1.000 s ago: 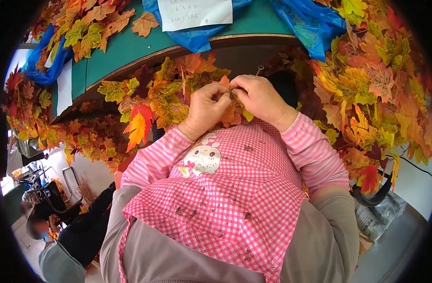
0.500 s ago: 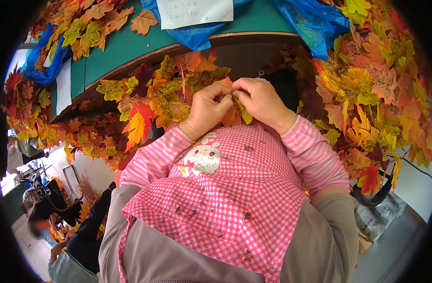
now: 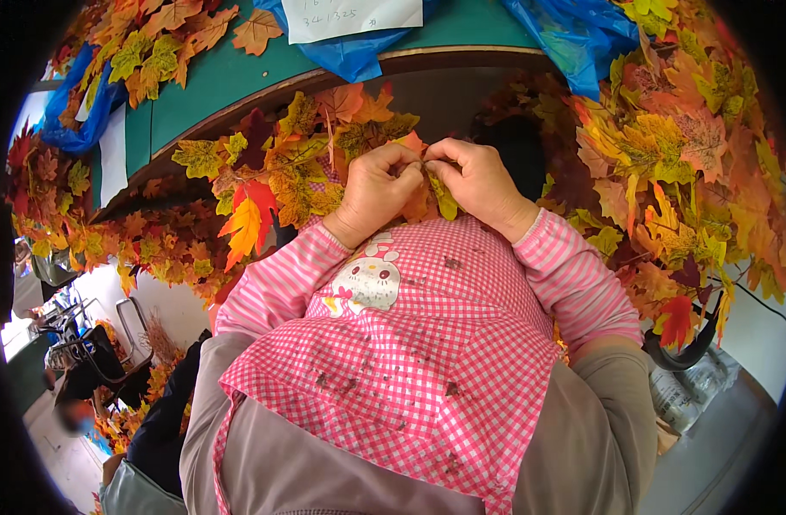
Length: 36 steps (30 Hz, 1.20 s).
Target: The person assembles artificial maple leaves onto plastic stems by hand.
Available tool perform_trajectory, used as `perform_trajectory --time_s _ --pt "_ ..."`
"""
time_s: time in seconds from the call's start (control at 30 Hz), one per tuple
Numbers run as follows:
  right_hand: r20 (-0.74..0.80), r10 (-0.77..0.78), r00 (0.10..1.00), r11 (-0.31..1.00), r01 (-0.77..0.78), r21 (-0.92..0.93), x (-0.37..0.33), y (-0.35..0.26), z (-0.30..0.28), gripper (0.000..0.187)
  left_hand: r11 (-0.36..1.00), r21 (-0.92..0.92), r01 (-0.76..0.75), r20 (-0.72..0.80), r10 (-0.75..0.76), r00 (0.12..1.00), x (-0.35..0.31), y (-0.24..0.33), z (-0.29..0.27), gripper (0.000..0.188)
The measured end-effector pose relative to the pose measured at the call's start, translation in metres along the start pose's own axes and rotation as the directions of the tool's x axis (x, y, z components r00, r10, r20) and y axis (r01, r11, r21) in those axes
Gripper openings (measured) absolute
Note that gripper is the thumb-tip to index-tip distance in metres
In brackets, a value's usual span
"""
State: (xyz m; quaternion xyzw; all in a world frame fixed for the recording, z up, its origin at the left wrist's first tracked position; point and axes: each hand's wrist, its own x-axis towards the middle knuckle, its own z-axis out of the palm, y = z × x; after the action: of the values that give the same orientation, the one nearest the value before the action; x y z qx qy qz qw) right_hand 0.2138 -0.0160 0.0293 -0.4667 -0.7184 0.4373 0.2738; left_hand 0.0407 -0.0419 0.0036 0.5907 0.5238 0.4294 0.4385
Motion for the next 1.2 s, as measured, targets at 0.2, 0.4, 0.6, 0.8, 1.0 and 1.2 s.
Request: perform_trajectory --time_s 0.2,0.4,0.6,0.8,1.0,1.2 --pt "-0.071 0.033 0.997 0.998 -0.029 0.048 -0.005 0.004 0.013 0.012 0.997 0.079 -0.022 0.006 0.022 1.000 0.000 -0.002 -0.001 0.009" --pt "0.089 0.160 0.983 0.961 -0.175 0.213 0.000 0.005 0.004 0.012 0.992 -0.073 0.100 0.027 -0.098 0.995 -0.005 -0.014 -0.001 0.011" --pt "0.152 0.202 0.968 0.974 -0.214 0.069 -0.017 0.034 0.016 0.016 0.965 0.109 0.240 0.304 -0.262 0.916 -0.010 -0.039 -0.010 0.018" --pt "0.167 0.266 0.949 0.960 -0.276 0.044 -0.019 0.037 0.021 0.013 0.964 0.113 0.239 0.298 -0.262 0.918 -0.014 -0.038 -0.004 0.017" --pt "0.191 0.275 0.942 0.954 -0.291 0.064 -0.020 0.043 0.027 0.015 0.939 0.024 0.343 0.281 -0.335 0.899 -0.017 -0.047 0.002 0.015" --pt "0.161 0.220 0.962 0.975 -0.224 0.005 -0.018 0.045 0.031 0.018 0.922 0.023 0.386 0.272 -0.377 0.885 -0.020 -0.050 0.002 0.013"
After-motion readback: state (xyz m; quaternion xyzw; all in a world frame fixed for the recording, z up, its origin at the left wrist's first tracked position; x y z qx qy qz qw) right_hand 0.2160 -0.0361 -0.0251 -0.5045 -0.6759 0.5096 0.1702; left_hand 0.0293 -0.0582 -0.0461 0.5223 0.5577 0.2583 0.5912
